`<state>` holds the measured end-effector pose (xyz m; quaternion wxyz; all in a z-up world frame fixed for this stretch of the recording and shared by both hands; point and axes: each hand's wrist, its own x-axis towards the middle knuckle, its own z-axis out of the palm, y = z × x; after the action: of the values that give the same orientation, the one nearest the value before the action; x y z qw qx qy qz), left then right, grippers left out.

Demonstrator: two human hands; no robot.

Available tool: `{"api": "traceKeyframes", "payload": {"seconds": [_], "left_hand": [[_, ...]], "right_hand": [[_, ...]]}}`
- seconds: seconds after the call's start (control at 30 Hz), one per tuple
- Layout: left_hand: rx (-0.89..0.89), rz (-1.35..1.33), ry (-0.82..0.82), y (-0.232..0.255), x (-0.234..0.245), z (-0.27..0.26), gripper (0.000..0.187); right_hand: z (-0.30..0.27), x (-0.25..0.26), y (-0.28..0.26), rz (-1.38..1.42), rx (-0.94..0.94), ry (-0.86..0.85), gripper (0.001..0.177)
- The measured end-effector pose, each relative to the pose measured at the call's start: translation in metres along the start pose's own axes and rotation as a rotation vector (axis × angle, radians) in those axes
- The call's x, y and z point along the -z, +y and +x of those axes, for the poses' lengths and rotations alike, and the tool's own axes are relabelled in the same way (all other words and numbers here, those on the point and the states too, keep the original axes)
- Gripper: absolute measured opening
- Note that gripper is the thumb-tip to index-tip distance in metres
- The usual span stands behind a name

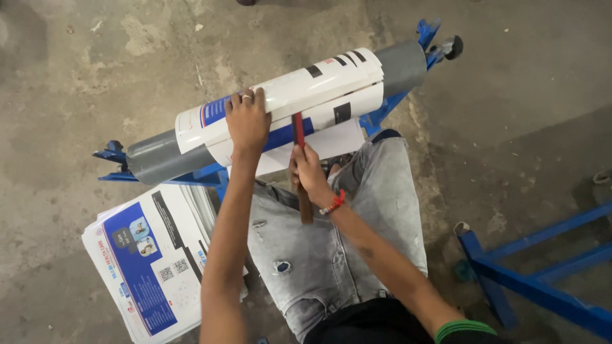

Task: The person sits on a low stool and folds large printed sheets of paper around a cylindrical roller. They use a red-handled tool to press the fold and smooth the paper against the roller. The person then removes the folded paper and places it on a stack.

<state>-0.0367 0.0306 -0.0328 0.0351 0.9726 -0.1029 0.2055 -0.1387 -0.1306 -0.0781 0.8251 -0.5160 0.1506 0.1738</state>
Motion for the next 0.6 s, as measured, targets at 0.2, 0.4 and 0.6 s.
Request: {"api": "traceKeyframes", "payload": {"seconds": [0.2, 0.4, 0.6], "left_hand": [[-0.040, -0.057, -0.036, -0.002, 0.021, -0.006, 0.086], [0.087, -0.055, 0.068, -0.002, -0.013, 0.011, 0.042], [0.222, -0.105, -0.147, -0.026, -0.017, 0.061, 0.019]], "right_hand": [[-0.055, 0.021, -0.073, 0.327, -0.120, -0.347, 0.029], [-0.041, 0.019, -0.065, 0.261, -0.137, -0.294, 0.026], [-0.038, 0.053, -0.019, 0.149, -0.084, -0.034, 0.029]]}}
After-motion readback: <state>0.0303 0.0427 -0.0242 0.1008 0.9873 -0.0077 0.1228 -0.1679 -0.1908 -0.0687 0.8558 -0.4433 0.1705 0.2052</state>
